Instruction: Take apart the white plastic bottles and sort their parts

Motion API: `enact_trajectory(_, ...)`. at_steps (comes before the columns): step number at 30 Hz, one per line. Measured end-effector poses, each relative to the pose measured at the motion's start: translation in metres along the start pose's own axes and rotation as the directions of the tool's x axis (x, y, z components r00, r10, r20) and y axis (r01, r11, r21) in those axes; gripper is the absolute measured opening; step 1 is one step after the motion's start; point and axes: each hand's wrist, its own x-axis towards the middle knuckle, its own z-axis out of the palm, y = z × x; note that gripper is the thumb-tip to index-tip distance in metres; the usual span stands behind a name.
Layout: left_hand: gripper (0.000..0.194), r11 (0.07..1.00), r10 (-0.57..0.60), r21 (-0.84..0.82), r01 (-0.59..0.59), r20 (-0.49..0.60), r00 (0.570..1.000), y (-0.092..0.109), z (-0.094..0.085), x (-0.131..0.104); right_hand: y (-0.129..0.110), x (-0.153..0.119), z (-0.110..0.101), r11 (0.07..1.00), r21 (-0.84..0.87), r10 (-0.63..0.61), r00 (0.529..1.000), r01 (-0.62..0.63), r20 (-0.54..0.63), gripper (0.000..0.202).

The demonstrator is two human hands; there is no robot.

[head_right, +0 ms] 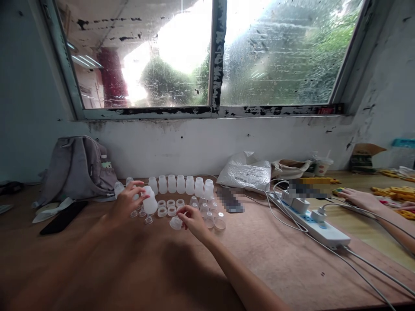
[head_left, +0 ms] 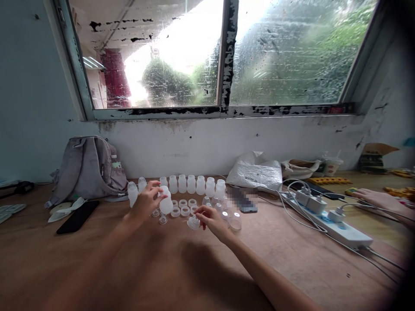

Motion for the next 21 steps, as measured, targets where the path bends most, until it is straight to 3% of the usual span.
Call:
enact_trajectory(4,0.019,0.983,-0.010,0.182,0.008,0.010,1.000,-0.025,-0.012,0.033,0.004,0.000,0.000,1.000,-0.027,-0.007,1.000,0.008,0.012,0.018)
enact_trajectory(8,0.017,0.955,-0.056,0.293,0.040,0.045,0.997,-0.055,-0.010,0.062,0.009,0.001,0.001,0.997,-0.067,-0.024,1.000,0.025,0.010,0.016)
enact_trajectory(14,0.015,0.920,-0.243,0.344,0.187,0.125,0.962,-0.098,0.016,0.088,0.014,0.000,0.002,0.994,-0.098,-0.041,0.998,0.045,0.042,0.018)
enact_trajectory(21,0.015,0.911,-0.277,0.365,0.191,0.200,0.940,-0.113,0.048,0.088,0.014,-0.002,0.004,0.982,-0.172,-0.064,0.996,0.073,0.057,0.013)
